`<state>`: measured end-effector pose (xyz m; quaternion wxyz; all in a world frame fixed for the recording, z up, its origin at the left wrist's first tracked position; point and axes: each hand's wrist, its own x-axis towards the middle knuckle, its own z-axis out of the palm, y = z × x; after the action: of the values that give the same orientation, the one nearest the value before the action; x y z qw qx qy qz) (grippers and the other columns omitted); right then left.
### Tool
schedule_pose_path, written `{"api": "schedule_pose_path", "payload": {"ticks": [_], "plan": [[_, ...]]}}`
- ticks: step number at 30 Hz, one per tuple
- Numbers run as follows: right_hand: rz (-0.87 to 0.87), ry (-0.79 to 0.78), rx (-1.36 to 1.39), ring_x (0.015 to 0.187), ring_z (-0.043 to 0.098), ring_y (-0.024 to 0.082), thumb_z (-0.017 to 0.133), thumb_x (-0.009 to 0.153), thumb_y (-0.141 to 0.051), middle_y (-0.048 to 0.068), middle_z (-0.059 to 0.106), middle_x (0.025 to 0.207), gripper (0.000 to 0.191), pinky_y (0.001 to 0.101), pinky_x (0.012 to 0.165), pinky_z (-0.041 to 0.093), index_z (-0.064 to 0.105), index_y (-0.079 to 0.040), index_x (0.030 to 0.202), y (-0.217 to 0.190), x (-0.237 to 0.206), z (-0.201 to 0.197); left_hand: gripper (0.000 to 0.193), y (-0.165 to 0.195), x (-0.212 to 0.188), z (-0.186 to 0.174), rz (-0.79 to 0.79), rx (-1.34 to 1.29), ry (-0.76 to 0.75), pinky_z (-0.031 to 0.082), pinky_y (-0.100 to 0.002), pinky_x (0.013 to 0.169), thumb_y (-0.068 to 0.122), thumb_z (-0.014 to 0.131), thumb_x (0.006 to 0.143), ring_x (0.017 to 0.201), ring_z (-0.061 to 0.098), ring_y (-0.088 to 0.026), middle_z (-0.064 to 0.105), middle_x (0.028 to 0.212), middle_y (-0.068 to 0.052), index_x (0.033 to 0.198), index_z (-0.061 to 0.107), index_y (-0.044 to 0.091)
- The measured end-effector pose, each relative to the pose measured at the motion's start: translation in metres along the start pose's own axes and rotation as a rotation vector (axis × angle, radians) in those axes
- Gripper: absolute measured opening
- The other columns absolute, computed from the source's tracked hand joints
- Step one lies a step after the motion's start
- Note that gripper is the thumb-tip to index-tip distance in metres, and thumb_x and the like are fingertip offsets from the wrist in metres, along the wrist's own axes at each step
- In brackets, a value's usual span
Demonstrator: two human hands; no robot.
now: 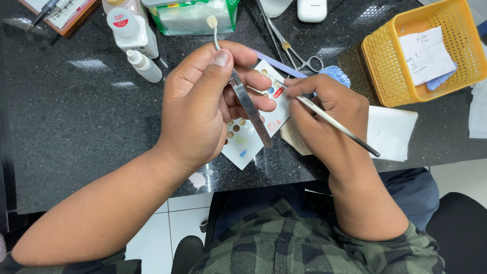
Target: The person uses a fine brush to apply color from a palette onto a small tooth-shaped object held with tweezers. They repeatedly dip the brush into different color wells and carefully paint the object's surface, occasionally wiping the brush on a paper towel.
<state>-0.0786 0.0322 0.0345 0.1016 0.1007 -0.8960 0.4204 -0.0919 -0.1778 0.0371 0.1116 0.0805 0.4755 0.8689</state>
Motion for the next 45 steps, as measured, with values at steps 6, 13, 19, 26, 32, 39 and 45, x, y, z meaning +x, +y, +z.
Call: {"api": "schedule_pose_path", "payload": {"ticks": [6,13,19,26,32,39,45], "plan": [[0.008,0.082,0.607,0.084,0.066,0.008,0.069,0.107,0.005,0.018,0.072,0.119,0.013,0.0181,0.073,0.056,0.057,0.001,0.110,0.018,-0.008,-0.005,0.031,-0.003,-0.002,-0.004,-0.075,-0.009,0.035,0.064,-0.038,0.075,0.026,0.046,0.112,0.088,0.075,-0.025,0.070,0.106,-0.016,0.124,0.058,-0.001],[-0.225,0.187,0.654,0.105,0.070,0.012,0.066,0.109,0.001,0.019,0.070,0.117,0.015,0.0240,0.093,0.061,0.051,-0.001,0.110,0.040,-0.027,-0.011,0.031,-0.017,-0.014,-0.002,-0.037,0.243,0.156,0.051,-0.031,0.069,0.021,0.048,0.117,0.085,0.071,-0.033,0.069,0.100,-0.019,0.129,0.059,-0.005],[-0.228,0.240,0.739,0.107,0.071,0.012,0.065,0.110,-0.005,0.019,0.069,0.119,0.017,0.0235,0.093,0.064,0.049,-0.002,0.113,0.036,-0.036,-0.007,0.027,-0.036,-0.015,-0.025,-0.057,0.107,0.018,0.062,-0.049,0.088,0.023,0.047,0.124,0.090,0.072,-0.033,0.069,0.099,-0.020,0.121,0.053,-0.004],[-0.221,0.338,0.904,0.098,0.074,0.016,0.060,0.110,-0.007,0.023,0.067,0.119,0.015,0.0269,0.078,0.066,0.047,-0.002,0.117,0.045,-0.041,-0.019,0.027,-0.032,-0.022,0.019,-0.042,0.110,-0.117,0.063,-0.053,0.079,0.020,0.050,0.117,0.089,0.074,-0.037,0.069,0.100,-0.020,0.123,0.057,-0.006],[-0.158,0.433,1.250,0.091,0.074,0.027,0.060,0.105,-0.004,0.025,0.069,0.112,0.017,0.0399,0.079,0.067,0.051,-0.002,0.119,0.051,-0.055,-0.056,0.035,-0.049,-0.026,0.095,-0.318,0.278,-0.272,0.059,-0.029,0.063,0.024,0.051,0.106,0.082,0.079,-0.021,0.074,0.092,-0.011,0.122,0.069,-0.002],[-0.288,0.434,1.182,0.095,0.076,0.029,0.068,0.109,0.000,0.023,0.072,0.107,0.017,0.0455,0.085,0.069,0.051,-0.002,0.113,0.065,-0.071,-0.076,0.033,-0.054,-0.018,0.115,-0.214,0.225,-0.387,0.058,-0.027,0.069,0.021,0.054,0.109,0.087,0.074,-0.017,0.074,0.099,-0.011,0.128,0.067,-0.003],[-0.312,0.397,0.992,0.090,0.078,0.032,0.070,0.104,-0.004,0.023,0.070,0.101,0.023,0.0418,0.080,0.070,0.051,-0.005,0.116,0.065,-0.065,-0.059,0.029,-0.074,-0.024,0.098,-0.202,0.233,-0.312,0.062,-0.027,0.067,0.018,0.058,0.108,0.089,0.078,-0.018,0.075,0.100,-0.012,0.124,0.068,-0.004]]}}
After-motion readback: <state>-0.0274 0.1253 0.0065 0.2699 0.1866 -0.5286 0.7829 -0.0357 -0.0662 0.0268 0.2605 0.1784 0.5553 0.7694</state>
